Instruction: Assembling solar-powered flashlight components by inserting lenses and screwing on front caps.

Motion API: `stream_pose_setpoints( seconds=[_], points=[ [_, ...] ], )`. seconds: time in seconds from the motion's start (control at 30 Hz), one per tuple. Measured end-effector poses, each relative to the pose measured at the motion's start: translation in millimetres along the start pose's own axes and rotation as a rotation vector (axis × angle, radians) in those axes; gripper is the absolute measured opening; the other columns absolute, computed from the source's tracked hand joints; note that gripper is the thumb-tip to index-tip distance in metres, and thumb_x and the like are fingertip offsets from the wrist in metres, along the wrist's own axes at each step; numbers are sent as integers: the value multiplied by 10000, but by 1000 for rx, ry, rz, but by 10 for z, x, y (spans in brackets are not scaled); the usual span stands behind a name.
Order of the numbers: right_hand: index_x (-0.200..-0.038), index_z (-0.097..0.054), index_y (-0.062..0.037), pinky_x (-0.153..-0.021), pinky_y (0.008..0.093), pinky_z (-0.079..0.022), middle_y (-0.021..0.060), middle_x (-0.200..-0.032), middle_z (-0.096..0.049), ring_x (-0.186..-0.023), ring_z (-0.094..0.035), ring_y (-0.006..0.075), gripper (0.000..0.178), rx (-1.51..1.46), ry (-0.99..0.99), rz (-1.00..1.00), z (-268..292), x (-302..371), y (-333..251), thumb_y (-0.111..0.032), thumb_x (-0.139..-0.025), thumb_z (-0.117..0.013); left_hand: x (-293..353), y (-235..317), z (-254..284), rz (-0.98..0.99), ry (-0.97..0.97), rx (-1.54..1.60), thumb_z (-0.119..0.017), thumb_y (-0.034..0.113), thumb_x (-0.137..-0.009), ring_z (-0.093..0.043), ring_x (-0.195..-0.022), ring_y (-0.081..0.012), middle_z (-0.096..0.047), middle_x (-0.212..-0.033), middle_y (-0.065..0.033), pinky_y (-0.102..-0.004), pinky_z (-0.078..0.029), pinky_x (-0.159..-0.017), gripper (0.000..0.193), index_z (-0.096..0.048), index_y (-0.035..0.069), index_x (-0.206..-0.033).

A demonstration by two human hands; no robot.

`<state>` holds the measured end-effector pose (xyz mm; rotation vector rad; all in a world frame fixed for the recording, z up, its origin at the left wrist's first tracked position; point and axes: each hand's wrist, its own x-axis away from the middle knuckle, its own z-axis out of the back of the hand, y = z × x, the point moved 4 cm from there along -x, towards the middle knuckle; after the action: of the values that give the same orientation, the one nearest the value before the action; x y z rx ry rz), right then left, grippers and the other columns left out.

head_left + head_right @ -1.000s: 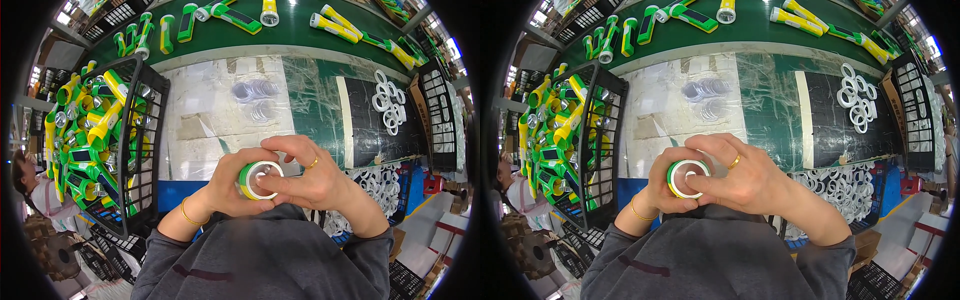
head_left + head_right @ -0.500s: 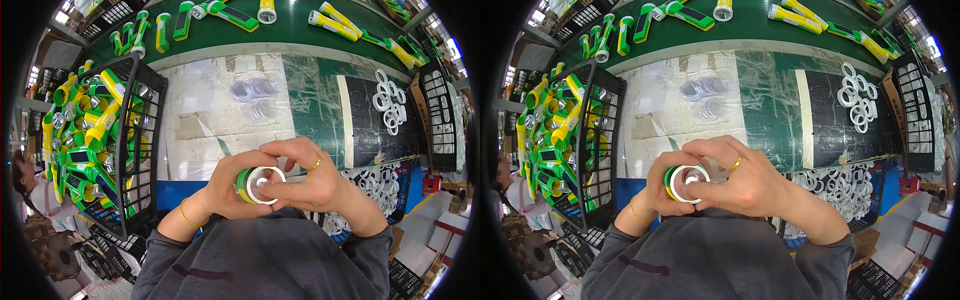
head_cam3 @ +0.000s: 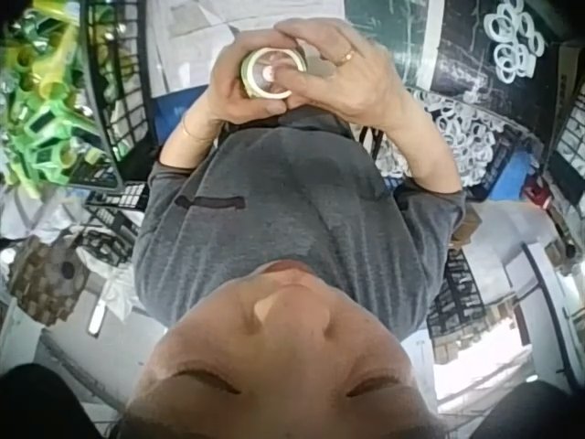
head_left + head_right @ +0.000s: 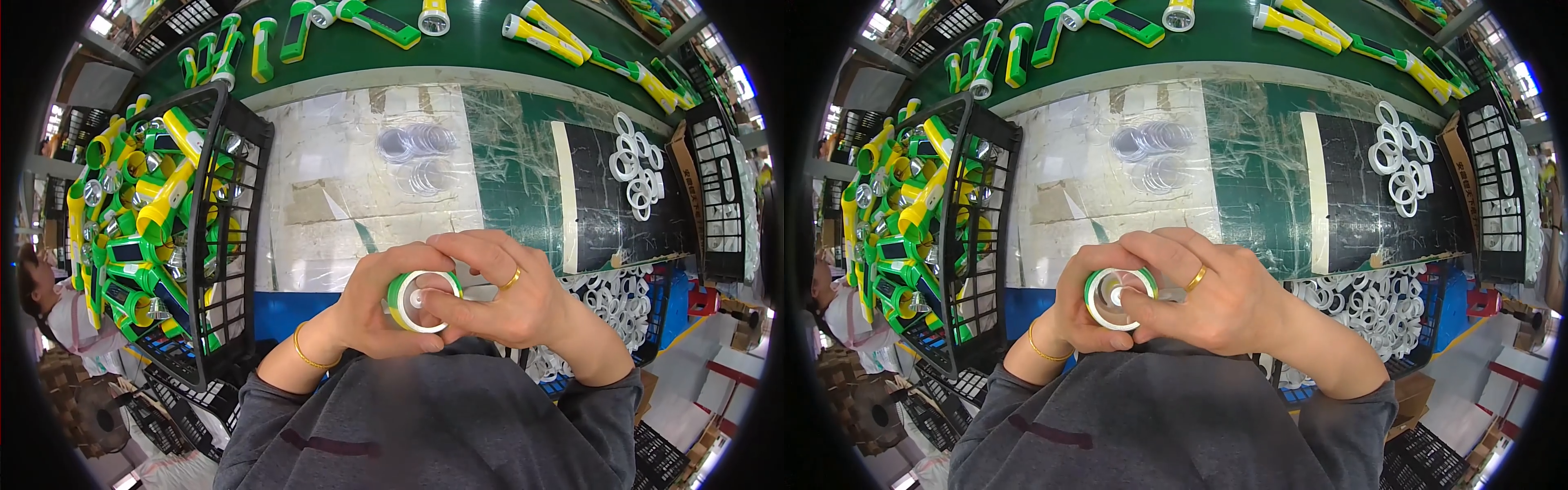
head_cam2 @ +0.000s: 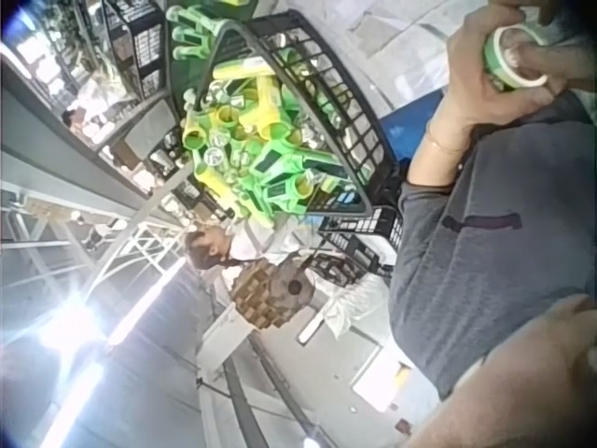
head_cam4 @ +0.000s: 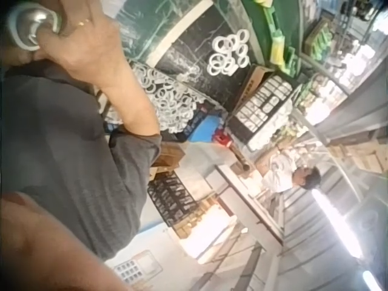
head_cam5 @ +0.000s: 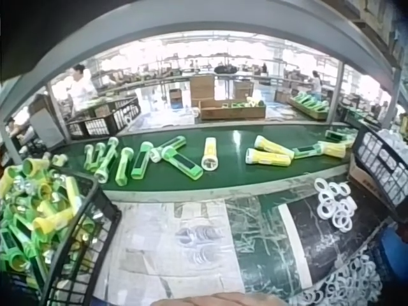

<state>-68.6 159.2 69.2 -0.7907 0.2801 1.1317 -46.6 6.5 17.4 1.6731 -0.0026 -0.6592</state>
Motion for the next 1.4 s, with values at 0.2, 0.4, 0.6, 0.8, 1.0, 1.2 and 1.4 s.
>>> stream_pose_setpoints(
  seconds=[0.2,0.4,0.6,0.8,1.0,1.2,1.4],
  points=[
    [-921,-678,-167,-595,288,-555,102,-1068,-545,-842,-606,260,344,258,118,172,4,30,-68,-298,-616,-768,42,-8,-8,75,21,70,-806,141,-636,-659,-820,-224,-643,-960,-107,-303,-512,-714,637,-492,18,-1177],
    [-894,-661,-164,-664,325,-553,91,-1063,-536,-871,-592,272,336,165,21,38,35,-30,-59,-335,-619,-752,30,26,-9,42,47,18,-756,118,-650,-658,-792,-217,-645,-921,-114,-298,-512,-697,583,-493,4,-1158],
    [-999,-647,-54,-659,274,-496,114,-1073,-587,-821,-590,180,236,-319,111,-407,86,68,630,-153,-793,-703,100,36,51,-10,76,31,-671,70,-662,-647,-778,-215,-637,-922,-146,-300,-509,-699,515,-489,-25,-1134],
    [-1132,-639,-70,-683,289,-475,90,-1007,-564,-729,-562,154,333,-24,76,-796,-522,52,1679,-147,-813,-693,68,45,117,69,89,60,-647,257,-766,-586,-739,-196,-595,-925,-214,-292,-480,-670,532,-407,1,-1166],
    [-999,-651,-61,-668,295,-459,108,-989,-545,-716,-542,165,284,161,-66,-829,-540,20,2006,-191,-761,-737,137,40,168,13,32,35,-687,200,-754,-589,-763,-187,-588,-974,-211,-298,-483,-684,576,-403,-10,-1208],
    [-918,-639,-35,-530,239,-417,42,-786,-573,-551,-498,110,190,-37,180,-860,-316,79,1830,-146,-782,-712,121,28,160,-20,87,-10,-686,213,-766,-587,-786,-189,-583,-980,-212,-302,-482,-696,580,-388,-10,-1210],
    [-903,-598,-17,-412,175,-351,3,-655,-555,-475,-488,41,102,-870,422,-1110,-22,174,1000,-87,-842,-641,116,1,84,-11,130,-40,-703,248,-779,-582,-794,-182,-579,-971,-200,-304,-481,-712,601,-374,-14,-1209]
  ],
)
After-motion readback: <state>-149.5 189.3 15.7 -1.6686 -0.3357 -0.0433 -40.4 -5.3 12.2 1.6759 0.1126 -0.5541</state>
